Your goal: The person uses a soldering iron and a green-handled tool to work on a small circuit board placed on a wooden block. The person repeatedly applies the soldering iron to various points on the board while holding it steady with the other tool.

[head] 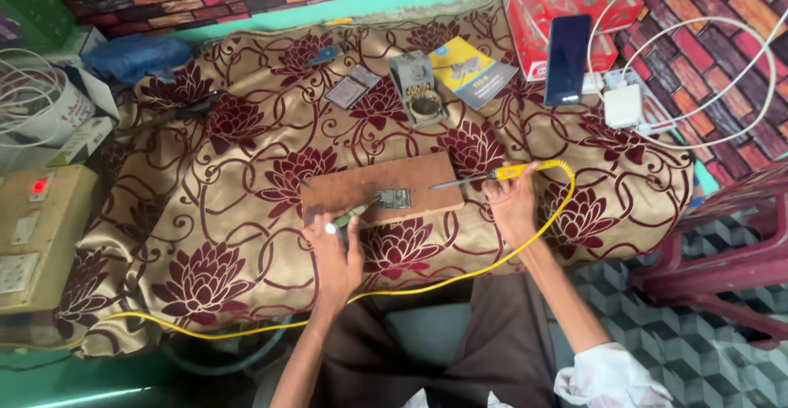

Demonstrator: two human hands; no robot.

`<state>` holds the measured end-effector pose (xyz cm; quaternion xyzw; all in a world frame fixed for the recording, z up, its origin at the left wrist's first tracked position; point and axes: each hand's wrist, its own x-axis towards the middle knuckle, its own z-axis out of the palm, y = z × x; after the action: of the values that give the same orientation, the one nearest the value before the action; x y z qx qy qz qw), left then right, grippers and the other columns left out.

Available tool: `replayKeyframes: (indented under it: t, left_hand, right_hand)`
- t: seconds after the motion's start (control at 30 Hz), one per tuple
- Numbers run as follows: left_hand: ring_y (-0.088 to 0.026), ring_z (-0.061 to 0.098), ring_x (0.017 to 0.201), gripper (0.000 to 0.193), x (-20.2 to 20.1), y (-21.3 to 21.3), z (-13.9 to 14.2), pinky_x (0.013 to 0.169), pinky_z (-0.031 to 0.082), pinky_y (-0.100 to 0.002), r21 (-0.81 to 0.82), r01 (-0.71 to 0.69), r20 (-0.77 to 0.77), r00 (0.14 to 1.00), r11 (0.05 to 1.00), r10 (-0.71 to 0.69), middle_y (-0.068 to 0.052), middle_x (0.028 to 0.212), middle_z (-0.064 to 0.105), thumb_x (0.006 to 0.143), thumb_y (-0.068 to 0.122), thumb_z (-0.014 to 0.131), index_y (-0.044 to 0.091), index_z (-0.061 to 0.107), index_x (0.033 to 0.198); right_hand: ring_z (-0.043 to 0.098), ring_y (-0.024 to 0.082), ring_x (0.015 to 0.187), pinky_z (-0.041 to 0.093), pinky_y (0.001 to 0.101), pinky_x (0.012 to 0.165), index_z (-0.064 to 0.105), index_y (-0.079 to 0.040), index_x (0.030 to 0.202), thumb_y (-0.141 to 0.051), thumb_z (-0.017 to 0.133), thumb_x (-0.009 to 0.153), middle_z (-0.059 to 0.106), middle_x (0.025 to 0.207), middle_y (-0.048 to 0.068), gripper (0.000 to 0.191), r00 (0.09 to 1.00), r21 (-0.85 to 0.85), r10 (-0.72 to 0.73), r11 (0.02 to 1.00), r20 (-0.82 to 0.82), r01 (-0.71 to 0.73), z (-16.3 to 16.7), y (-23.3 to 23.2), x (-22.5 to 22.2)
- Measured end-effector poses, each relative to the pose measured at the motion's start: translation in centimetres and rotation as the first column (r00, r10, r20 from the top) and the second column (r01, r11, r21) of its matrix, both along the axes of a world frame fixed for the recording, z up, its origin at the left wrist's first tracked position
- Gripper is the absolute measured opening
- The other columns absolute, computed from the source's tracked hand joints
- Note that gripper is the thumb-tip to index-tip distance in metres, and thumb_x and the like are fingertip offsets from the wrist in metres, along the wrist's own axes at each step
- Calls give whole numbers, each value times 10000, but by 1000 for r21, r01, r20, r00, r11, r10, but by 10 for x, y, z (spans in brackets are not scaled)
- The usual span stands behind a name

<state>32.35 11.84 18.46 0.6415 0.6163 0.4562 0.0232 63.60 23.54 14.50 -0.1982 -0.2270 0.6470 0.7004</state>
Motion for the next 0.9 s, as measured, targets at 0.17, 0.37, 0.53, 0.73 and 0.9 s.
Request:
replayKeyframes:
  t: [0.17,0.37,0.53,0.73,0.9]
  left_hand:
    - [-425,458,1001,240,-16,-6,5,892,359,-514,-39,-15,29,999,999,16,-266,1070,545,1008,175,562,-19,610,1139]
    - [-396,465,1004,236,-38,-6,5,909,345,-488,-7,20,59,998,1000,-20,-225,1060,569,1005,167,541,-27,623,1113]
    - [-367,497,1025,212,-38,-7,1,922,335,-494,19,58,5,998,998,-58,-192,1081,619,1009,159,539,-14,629,1092]
    - [-383,498,1054,236,-39,-2,-4,943,329,-522,42,59,-102,993,997,-54,-192,1092,606,1013,173,540,-13,648,1109]
    - [-410,489,1038,260,-39,7,-8,906,319,-540,2,70,-121,990,998,-70,-221,1050,569,1007,189,530,-35,647,1066]
  right_hand:
    - [453,114,680,445,314,642,557,-91,1061,-503,495,1081,460,798,-6,417,968,78,-81,995,236,65,7,-12,-27]
    - [453,122,642,439,309,585,537,-79,1035,-481,530,1074,438,768,0,404,925,72,-185,983,332,171,2,-21,-67]
    - [429,120,643,419,300,585,558,-43,1031,-491,535,1092,419,755,3,453,910,91,-274,962,312,259,-6,-24,-68]
    - [452,149,563,402,295,520,576,-37,1003,-516,496,1052,414,676,6,488,911,-38,-278,952,305,303,-9,-23,-73]
    - [453,137,606,429,315,576,584,-17,1071,-466,543,1088,425,702,17,451,916,39,-288,957,278,289,-16,-18,-77]
